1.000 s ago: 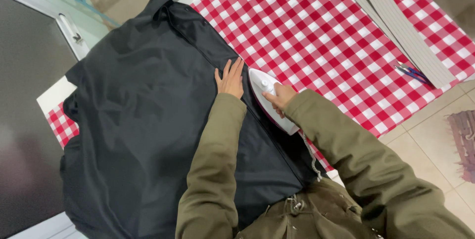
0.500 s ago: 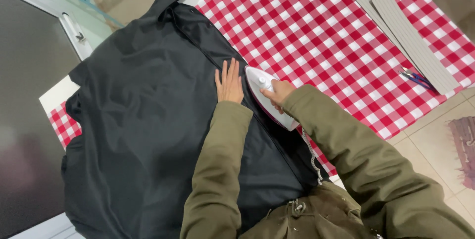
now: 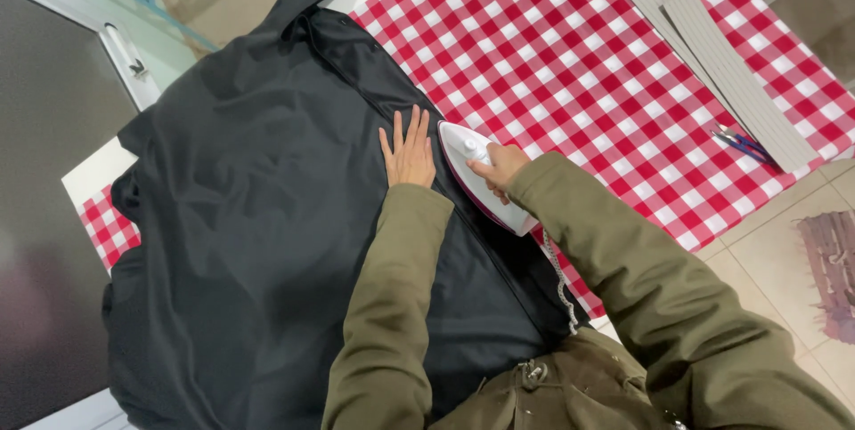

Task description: Ironing a piece of black fabric on a checkered table.

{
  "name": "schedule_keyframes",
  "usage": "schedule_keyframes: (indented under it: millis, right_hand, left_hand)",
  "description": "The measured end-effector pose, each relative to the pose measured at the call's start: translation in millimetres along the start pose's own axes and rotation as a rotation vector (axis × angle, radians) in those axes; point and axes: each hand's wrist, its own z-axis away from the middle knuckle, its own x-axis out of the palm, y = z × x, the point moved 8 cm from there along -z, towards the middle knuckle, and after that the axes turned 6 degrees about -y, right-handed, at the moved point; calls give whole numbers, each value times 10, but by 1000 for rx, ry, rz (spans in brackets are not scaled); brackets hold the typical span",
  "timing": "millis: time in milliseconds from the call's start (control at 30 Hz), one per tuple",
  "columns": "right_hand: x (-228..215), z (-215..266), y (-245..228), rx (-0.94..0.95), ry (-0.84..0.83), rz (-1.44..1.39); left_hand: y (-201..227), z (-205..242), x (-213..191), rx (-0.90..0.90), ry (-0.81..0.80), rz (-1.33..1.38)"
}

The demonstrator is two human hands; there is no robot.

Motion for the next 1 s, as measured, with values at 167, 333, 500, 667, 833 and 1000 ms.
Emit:
schedule_keyframes:
  millis: [167,333,500,667,833,1000]
  right_hand:
    - [-1,30,-24,5,7,8]
    - [0,12,2,5,22,-14]
    - [-35,-29,13,-4,26,-25]
    - [-50,-33,3,-22,24,-20]
    - [13,-35,18,-32,-15,-15]
    - [126,-68,96,6,-65,33]
  left_hand:
    - [0,27,2,-6,20,-30]
    - [0,49,7,1,10,-41]
    - [11,10,-25,-12,10,-35]
    - [23,-31,-31,17,55,-60]
    - [-140,0,40,7,31,48]
    - [-448,128,-131,125,114,419]
